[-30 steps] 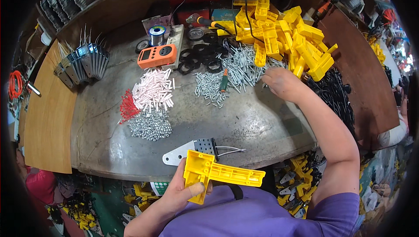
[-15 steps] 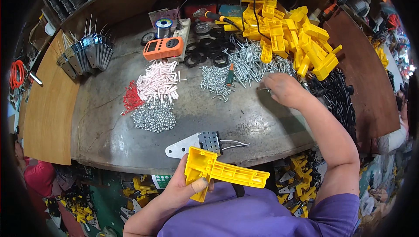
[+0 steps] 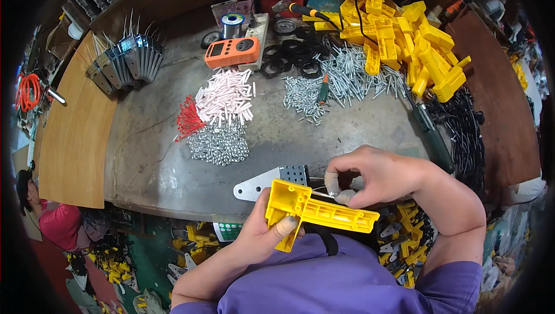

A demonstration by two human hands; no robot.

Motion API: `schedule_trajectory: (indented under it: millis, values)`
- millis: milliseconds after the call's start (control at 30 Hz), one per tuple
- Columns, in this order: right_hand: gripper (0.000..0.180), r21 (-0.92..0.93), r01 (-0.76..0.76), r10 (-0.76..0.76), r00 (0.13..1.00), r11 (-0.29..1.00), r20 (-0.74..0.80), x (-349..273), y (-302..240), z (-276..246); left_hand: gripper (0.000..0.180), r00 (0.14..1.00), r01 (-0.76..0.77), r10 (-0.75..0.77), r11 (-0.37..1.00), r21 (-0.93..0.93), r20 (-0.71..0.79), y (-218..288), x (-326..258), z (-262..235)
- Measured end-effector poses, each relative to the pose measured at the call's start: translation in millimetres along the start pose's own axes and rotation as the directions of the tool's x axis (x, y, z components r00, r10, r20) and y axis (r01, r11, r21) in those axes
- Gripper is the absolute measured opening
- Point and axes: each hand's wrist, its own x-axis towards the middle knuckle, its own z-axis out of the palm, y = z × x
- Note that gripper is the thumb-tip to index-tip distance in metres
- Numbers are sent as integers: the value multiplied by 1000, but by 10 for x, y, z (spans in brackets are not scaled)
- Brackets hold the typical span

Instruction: The person assembles an electric heating tool by connecting internal wires, fitting the plastic handle casing around the metal assembly, and securing the casing with a power screwdriver.

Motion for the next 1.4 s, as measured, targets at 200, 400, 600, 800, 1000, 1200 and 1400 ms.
schedule_trajectory:
  millis: [200,400,600,800,1000,1200,1400]
  values:
    - [16,285,-43,38,999,957,22,28,108,84,47,1000,-17,16,998,56,18,-10,-31,-27]
    - [15,349,-27,51,997,937,-61,108,147,174,49,998,-64,64,998,-5,-14,-101,-33,-75]
    - [14,364,-81,114,991,928,-70,192,193,185,50,974,-208,214,714,669,75,162,64,-199]
    - [15,621,275,70,879,734,-472,321,-10,312,43,999,3,-13,974,-227,-42,75,135,-90]
    - [26,511,616,-30,655,600,-755,386,66,802,49,991,114,-132,796,-594,13,-28,252,1]
    - [38,187,586,-162,491,789,-856,374,145,885,47,991,122,-125,768,-629,39,-90,282,22]
    - [36,271,429,-60,617,862,-784,321,225,838,47,988,150,-134,786,-600,71,-125,315,4]
